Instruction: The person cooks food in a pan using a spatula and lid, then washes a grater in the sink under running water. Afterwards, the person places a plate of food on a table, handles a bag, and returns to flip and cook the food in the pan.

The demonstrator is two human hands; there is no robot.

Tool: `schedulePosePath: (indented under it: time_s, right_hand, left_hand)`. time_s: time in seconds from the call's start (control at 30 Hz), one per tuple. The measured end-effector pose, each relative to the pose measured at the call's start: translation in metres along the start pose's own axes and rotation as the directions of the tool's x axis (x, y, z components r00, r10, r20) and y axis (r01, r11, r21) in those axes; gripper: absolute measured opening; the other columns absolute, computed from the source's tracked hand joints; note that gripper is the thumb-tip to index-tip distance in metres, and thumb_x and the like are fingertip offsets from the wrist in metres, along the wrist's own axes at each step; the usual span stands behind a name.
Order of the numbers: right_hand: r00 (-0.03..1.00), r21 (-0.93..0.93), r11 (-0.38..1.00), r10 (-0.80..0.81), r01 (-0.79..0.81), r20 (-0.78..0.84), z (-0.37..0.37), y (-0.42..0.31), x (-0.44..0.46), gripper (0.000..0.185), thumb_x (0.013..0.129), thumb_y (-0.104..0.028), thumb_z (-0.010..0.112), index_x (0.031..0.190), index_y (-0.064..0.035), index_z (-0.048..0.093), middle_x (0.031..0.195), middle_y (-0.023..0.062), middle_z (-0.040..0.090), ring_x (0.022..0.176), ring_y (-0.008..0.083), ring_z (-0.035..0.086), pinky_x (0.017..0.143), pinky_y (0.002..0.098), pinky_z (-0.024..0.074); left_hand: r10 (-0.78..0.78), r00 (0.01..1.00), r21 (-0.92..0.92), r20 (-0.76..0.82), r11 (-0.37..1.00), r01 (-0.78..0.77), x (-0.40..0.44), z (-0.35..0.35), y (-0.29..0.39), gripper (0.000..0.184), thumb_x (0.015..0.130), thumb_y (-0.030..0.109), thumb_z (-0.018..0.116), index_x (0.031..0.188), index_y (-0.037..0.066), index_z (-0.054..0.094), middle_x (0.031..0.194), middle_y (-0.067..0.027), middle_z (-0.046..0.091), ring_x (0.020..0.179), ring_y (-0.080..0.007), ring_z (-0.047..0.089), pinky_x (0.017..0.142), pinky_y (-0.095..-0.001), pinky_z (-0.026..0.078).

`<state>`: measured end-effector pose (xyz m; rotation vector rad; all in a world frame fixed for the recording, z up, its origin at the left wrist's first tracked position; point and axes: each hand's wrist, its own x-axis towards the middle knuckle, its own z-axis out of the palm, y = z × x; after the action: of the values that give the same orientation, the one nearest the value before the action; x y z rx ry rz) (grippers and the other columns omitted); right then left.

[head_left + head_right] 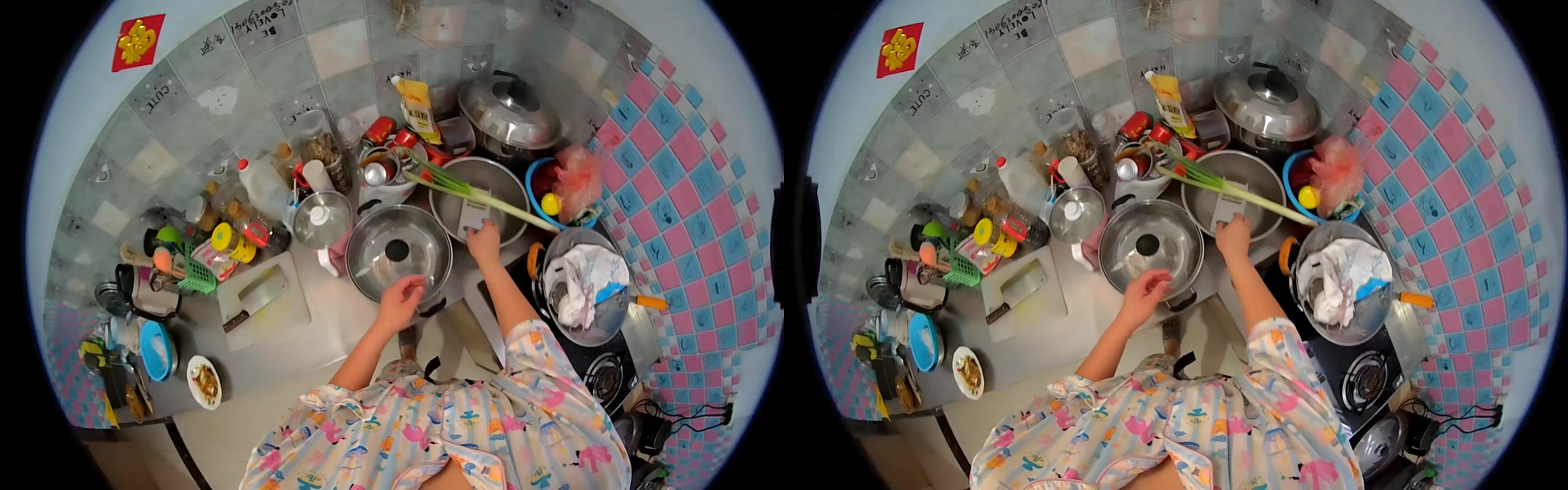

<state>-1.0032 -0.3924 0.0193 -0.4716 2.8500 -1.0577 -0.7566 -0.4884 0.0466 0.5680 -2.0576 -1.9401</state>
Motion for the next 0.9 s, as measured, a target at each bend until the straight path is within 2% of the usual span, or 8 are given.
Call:
schedulePosePath:
  time_s: [0.13, 0.17, 0.27, 0.4, 0.43, 0.63, 0.8, 0.9]
  right_hand:
    - [0.964, -0.550, 0.797, 0.258, -0.250, -0.064, 0.053, -0.011, 0.048, 0.095, 0.074, -0.045, 0.068, 0.138, 0.0083, 0.022, 0.131, 0.0307, 0.039, 0.122, 0.0382, 0.041, 0.099, 0.0372, 0.0382]
    - [0.919, -0.566, 0.766, 0.392, -0.304, 0.037, 0.059, -0.007, 0.059, 0.113, 0.069, -0.056, 0.068, 0.142, 0.0081, 0.010, 0.140, 0.0310, 0.028, 0.126, 0.0376, 0.036, 0.101, 0.0372, 0.0370]
    - [0.838, -0.507, 0.830, 0.435, -0.231, 0.329, 0.046, -0.002, 0.079, 0.113, 0.068, -0.056, 0.068, 0.142, 0.0073, 0.011, 0.141, 0.0305, 0.025, 0.125, 0.0384, 0.037, 0.100, 0.0384, 0.0379]
    - [0.800, -0.525, 0.829, 0.443, -0.194, 0.405, -0.024, -0.053, 0.060, 0.088, 0.068, -0.053, 0.066, 0.131, 0.0032, 0.044, 0.135, 0.0243, 0.038, 0.121, 0.0385, 0.042, 0.096, 0.0395, 0.0410]
    - [0.815, -0.483, 0.857, 0.405, -0.181, 0.415, -0.034, -0.047, 0.052, 0.076, 0.067, -0.050, 0.065, 0.120, 0.0024, 0.055, 0.130, 0.0236, 0.043, 0.114, 0.0387, 0.048, 0.093, 0.0396, 0.0431]
    - [0.904, -0.164, 0.979, 0.178, -0.123, 0.389, -0.121, -0.050, -0.047, 0.071, 0.069, -0.044, 0.064, 0.121, 0.0029, 0.051, 0.120, 0.0271, 0.046, 0.103, 0.0393, 0.055, 0.088, 0.0396, 0.0451]
    - [0.922, 0.187, 0.976, -0.172, 0.112, 0.346, -0.123, -0.039, -0.119, 0.084, 0.069, -0.035, 0.071, 0.133, 0.0060, 0.034, 0.123, 0.0250, 0.043, 0.111, 0.0382, 0.050, 0.093, 0.0380, 0.0426]
    - [0.878, 0.313, 0.933, -0.296, 0.180, 0.377, -0.111, -0.037, -0.147, 0.087, 0.070, -0.035, 0.074, 0.135, 0.0054, 0.032, 0.126, 0.0242, 0.043, 0.117, 0.0369, 0.046, 0.096, 0.0400, 0.0394]
  left_hand:
    - [0.024, 0.997, 0.004, 0.080, 1.000, -0.025, 0.045, -0.018, 0.016, 0.025, 0.090, 0.008, 0.052, 0.114, 0.001, 0.056, 0.102, -0.0069, 0.064, 0.087, -0.0132, 0.062, 0.074, -0.0249, 0.049]
    - [0.019, 0.996, 0.004, 0.083, 1.000, -0.019, 0.051, -0.022, 0.012, 0.024, 0.090, 0.008, 0.051, 0.113, 0.002, 0.057, 0.101, -0.0069, 0.064, 0.087, -0.0123, 0.062, 0.076, -0.0254, 0.048]
    - [-0.009, 0.996, -0.041, 0.091, 0.999, 0.013, 0.064, -0.033, -0.002, 0.023, 0.090, 0.007, 0.051, 0.111, 0.002, 0.057, 0.100, -0.0062, 0.064, 0.086, -0.0122, 0.061, 0.076, -0.0253, 0.048]
    - [-0.042, 0.998, -0.199, 0.039, 0.979, 0.049, 0.072, -0.038, 0.003, 0.017, 0.090, 0.004, 0.050, 0.104, 0.000, 0.059, 0.093, -0.0066, 0.066, 0.083, -0.0126, 0.062, 0.076, -0.0256, 0.049]
    - [-0.037, 0.998, -0.189, 0.043, 0.981, 0.045, 0.073, -0.037, 0.002, 0.016, 0.090, 0.004, 0.050, 0.103, 0.000, 0.059, 0.093, -0.0065, 0.066, 0.082, -0.0126, 0.062, 0.075, -0.0256, 0.049]
    - [-0.087, 0.967, -0.147, 0.238, 0.981, 0.124, 0.078, -0.017, 0.018, 0.023, 0.093, 0.013, 0.051, 0.111, 0.000, 0.056, 0.102, -0.0070, 0.063, 0.090, -0.0138, 0.061, 0.078, -0.0259, 0.049]
    - [-0.301, 0.865, -0.342, 0.402, 0.827, 0.447, 0.047, 0.027, 0.042, 0.041, 0.092, 0.030, 0.056, 0.121, 0.003, 0.051, 0.111, -0.0090, 0.059, 0.103, -0.0163, 0.056, 0.082, -0.0302, 0.048]
    - [-0.275, 0.902, -0.534, 0.333, 0.734, 0.420, 0.017, 0.052, 0.040, 0.039, 0.089, 0.024, 0.059, 0.120, 0.003, 0.050, 0.110, -0.0092, 0.059, 0.099, -0.0171, 0.058, 0.079, -0.0305, 0.050]
